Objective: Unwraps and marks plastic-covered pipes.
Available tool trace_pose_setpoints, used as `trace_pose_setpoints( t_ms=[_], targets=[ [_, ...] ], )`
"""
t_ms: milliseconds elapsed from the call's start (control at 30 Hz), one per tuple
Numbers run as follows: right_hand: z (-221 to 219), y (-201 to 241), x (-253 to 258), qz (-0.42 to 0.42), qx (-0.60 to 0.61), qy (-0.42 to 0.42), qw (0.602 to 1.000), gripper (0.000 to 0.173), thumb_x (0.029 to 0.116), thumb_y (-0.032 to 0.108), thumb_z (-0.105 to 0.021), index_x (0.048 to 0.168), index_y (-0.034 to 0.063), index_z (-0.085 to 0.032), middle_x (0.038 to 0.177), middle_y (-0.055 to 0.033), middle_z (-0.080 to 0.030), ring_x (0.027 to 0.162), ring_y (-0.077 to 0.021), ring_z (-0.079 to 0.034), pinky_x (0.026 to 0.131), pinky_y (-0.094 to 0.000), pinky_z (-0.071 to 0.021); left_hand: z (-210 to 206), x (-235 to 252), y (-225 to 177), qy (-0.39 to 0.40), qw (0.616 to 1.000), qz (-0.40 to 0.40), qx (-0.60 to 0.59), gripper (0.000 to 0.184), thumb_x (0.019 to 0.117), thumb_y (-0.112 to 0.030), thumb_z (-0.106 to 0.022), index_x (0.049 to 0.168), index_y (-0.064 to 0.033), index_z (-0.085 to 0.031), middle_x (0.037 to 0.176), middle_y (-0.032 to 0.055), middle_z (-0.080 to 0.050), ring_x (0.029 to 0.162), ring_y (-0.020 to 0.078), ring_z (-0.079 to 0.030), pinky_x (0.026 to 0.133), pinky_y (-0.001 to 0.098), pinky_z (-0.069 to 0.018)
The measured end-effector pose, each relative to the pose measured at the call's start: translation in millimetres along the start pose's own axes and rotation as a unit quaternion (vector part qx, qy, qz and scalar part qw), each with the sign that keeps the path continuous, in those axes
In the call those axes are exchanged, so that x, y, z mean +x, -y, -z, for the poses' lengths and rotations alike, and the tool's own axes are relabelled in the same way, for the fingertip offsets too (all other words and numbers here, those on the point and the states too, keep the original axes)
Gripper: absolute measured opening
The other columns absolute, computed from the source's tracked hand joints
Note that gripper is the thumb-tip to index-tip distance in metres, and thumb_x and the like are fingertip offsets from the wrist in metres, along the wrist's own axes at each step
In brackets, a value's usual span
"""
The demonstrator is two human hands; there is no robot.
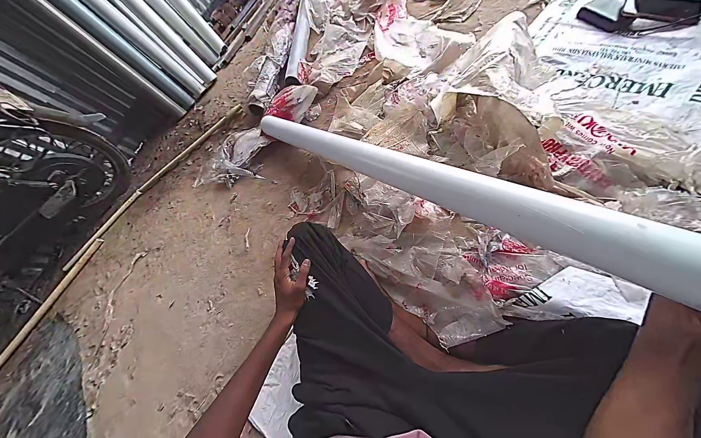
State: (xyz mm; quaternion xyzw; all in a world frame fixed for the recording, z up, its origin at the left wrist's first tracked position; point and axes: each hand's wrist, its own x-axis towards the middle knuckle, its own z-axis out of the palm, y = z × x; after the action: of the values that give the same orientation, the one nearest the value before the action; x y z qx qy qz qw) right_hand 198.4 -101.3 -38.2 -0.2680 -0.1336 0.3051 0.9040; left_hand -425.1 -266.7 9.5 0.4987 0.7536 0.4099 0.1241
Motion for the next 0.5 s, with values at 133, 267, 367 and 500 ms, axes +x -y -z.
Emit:
trace_pose_setpoints(
  t_ms=[133, 267, 367, 500],
  targets=[
    [-2.6, 2.5, -12.4, -0.053, 0.05, 0.073, 0.995, 0.056, 0.1115, 0.039, -0.014, 0.134, -0.0011, -0.047, 0.122, -0.0151, -0.064, 0.116, -0.0233, -0.064, 0.103, -0.0472, -0.052, 1.2, -1.4, -1.3, -0.006, 1.0, -0.003, -0.011, 0.064, 0.1011, -0.037, -0.051, 0.153, 0.0006, -0.045, 0.164, 0.0261, -0.033, 0.155, 0.0291, -0.032, 0.125, 0.0378, -0.0299],
    [-101.2, 52.2, -59.7, -0.146, -0.088, -0.031, 0.985, 0.04, 0.1133, 0.027, -0.004, 0.116, 0.0058, -0.038, 0.098, -0.0029, -0.056, 0.087, 0.0022, -0.059, 0.076, -0.0127, -0.0506, 1.8, 0.4, -10.3, 0.002, 0.994, -0.046, 0.098, 0.062, 0.1031, -0.035, -0.045, 0.151, 0.0044, -0.047, 0.16, 0.0315, -0.036, 0.152, 0.038, -0.035, 0.125, 0.0432, -0.0289],
    [-157.5, 60.8, -61.0, -0.157, -0.059, -0.209, 0.964, 0.034, 0.1126, 0.01, -0.01, 0.114, -0.0026, -0.041, 0.092, -0.0064, -0.049, 0.077, 0.0049, -0.052, 0.076, -0.0068, -0.0427, -6.6, -0.3, -31.3, 0.021, 0.965, -0.153, 0.212, 0.052, 0.106, -0.041, -0.045, 0.133, -0.0033, -0.068, 0.148, 0.029, -0.054, 0.145, 0.0471, -0.043, 0.121, 0.0579, -0.0292],
    [-66.0, 25.2, -38.8, -0.098, 0.036, -0.001, 0.995, 0.049, 0.1129, 0.023, -0.003, 0.096, 0.0113, -0.047, 0.078, 0.0046, -0.064, 0.075, 0.0013, -0.066, 0.076, -0.0179, -0.0567, -82.7, -19.5, -93.4, 0.116, 0.953, -0.232, 0.158, 0.06, 0.1011, -0.054, -0.051, 0.135, -0.007, -0.067, 0.144, 0.0191, -0.062, 0.14, 0.0382, -0.053, 0.117, 0.0615, -0.0347]
  ],
)
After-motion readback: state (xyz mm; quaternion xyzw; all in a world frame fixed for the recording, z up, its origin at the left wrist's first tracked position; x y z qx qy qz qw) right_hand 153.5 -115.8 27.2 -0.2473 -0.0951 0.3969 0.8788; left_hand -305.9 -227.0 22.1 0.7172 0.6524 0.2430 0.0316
